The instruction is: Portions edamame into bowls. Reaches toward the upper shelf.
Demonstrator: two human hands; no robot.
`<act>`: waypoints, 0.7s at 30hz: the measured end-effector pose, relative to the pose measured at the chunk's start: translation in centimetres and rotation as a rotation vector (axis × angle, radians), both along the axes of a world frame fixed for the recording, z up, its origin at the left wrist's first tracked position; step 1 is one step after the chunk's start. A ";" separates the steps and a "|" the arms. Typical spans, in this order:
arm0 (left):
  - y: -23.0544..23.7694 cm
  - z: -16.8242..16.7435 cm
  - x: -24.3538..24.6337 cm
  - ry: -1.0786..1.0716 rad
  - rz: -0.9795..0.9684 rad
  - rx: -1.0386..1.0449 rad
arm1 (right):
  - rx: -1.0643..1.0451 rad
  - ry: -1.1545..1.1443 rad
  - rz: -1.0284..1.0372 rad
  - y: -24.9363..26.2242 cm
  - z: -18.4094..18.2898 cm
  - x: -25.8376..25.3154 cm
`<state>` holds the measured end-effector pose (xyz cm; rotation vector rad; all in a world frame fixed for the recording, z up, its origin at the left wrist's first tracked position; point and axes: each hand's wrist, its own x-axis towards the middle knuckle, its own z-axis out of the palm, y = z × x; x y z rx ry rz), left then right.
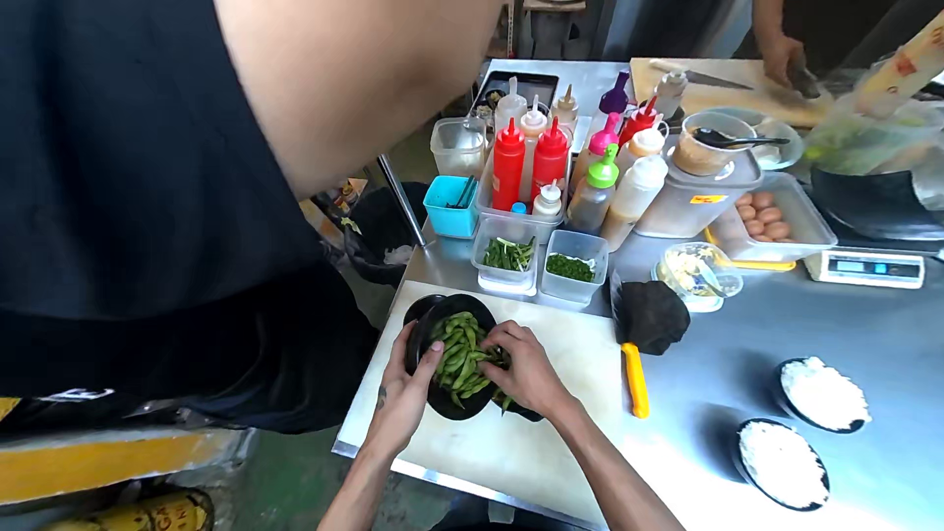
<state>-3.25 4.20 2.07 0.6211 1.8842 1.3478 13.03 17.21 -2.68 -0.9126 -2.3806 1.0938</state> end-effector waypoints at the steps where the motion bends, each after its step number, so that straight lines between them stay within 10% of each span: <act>1: 0.0 0.0 0.0 -0.002 0.006 -0.001 | -0.004 -0.016 0.008 -0.1 -0.2 0.3; 21: 0.6 -0.5 0.2 -0.016 -0.040 0.044 | -0.023 -0.119 0.028 -0.5 -0.5 1.6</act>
